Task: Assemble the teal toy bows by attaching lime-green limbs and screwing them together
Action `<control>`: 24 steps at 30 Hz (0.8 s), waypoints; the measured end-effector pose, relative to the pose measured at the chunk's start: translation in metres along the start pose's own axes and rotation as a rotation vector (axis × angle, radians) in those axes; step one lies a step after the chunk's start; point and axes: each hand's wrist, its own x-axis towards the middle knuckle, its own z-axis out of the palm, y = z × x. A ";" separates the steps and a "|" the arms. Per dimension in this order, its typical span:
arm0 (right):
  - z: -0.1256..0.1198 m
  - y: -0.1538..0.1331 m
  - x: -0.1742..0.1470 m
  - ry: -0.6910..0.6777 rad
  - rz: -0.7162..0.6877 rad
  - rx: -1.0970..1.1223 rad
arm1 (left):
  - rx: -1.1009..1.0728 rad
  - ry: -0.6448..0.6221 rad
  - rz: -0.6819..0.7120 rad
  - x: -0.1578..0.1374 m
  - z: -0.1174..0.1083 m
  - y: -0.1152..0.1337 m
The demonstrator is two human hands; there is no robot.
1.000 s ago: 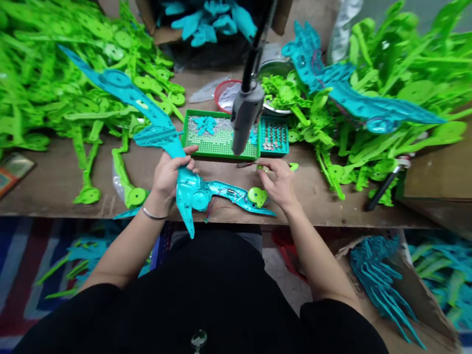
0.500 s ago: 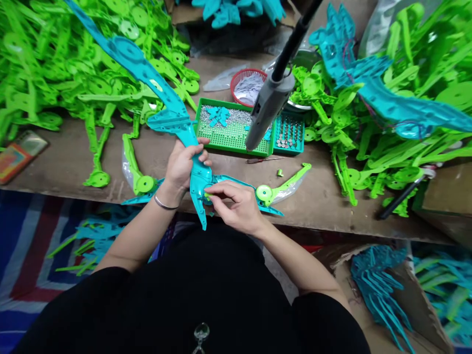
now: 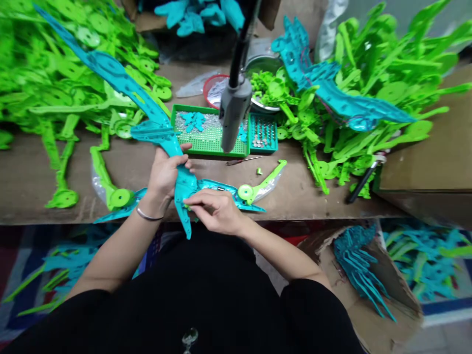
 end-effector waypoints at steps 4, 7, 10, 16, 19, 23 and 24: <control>-0.049 0.015 -0.003 -0.142 0.128 -0.293 | 0.095 -0.094 -0.027 -0.002 -0.015 0.009; -0.087 0.035 -0.005 -0.016 0.486 -0.896 | 0.169 -0.129 -0.004 -0.007 -0.030 0.016; -0.101 0.053 -0.002 -0.083 0.698 -1.183 | 0.203 -0.114 -0.051 -0.012 -0.040 0.019; -0.088 0.057 0.004 -0.046 0.613 -1.152 | 0.201 -0.186 -0.001 -0.025 -0.057 0.028; -0.075 0.036 0.013 0.033 0.320 -0.784 | 0.230 -0.305 -0.030 -0.038 -0.073 0.027; -0.044 0.001 0.042 0.222 0.077 -0.258 | 0.203 -0.395 -0.169 -0.059 -0.094 0.013; -0.035 -0.004 0.052 0.270 0.070 -0.160 | 0.211 -0.414 -0.190 -0.064 -0.099 0.008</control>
